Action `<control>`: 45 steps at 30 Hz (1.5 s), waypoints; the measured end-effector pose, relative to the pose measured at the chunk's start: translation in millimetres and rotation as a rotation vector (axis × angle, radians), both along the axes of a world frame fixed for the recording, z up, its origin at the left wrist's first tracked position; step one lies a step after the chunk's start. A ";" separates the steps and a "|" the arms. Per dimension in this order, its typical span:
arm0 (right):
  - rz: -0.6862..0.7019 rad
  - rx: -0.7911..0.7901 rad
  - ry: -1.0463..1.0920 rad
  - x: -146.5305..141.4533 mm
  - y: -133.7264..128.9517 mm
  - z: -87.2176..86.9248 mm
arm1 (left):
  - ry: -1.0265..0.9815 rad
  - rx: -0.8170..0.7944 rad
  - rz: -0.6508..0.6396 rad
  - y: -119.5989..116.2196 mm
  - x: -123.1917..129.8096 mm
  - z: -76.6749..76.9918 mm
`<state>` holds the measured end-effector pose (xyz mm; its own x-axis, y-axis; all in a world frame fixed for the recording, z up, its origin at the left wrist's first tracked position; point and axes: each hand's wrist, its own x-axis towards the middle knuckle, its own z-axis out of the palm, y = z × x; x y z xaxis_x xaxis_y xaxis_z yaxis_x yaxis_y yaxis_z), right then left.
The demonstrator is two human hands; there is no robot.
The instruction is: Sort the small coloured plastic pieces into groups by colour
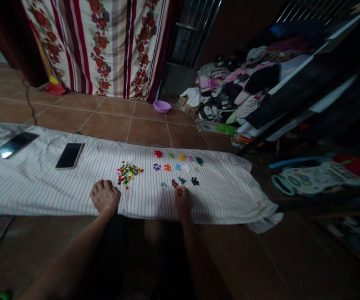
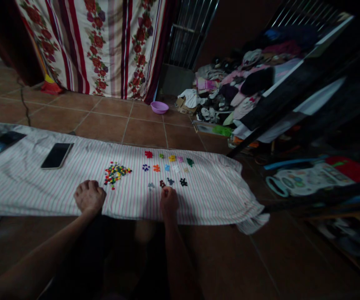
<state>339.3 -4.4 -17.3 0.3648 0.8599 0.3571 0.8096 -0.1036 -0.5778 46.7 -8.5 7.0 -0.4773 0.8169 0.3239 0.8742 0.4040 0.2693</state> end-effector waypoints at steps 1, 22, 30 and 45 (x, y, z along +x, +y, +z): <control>0.008 0.015 -0.006 0.9 -0.1 -1.6 | 0.005 0.003 -0.003 -0.1 -0.2 -0.4; 0.302 0.123 0.049 -33.3 11.2 21.2 | -0.014 0.061 -0.025 0.3 -1.3 -2.7; 0.505 0.007 0.107 -98.4 51.6 25.9 | -0.018 0.067 -0.028 1.4 -1.7 -4.4; 0.493 -0.041 -0.082 -147.0 78.5 3.2 | -0.073 0.040 -0.031 1.2 -1.8 -2.7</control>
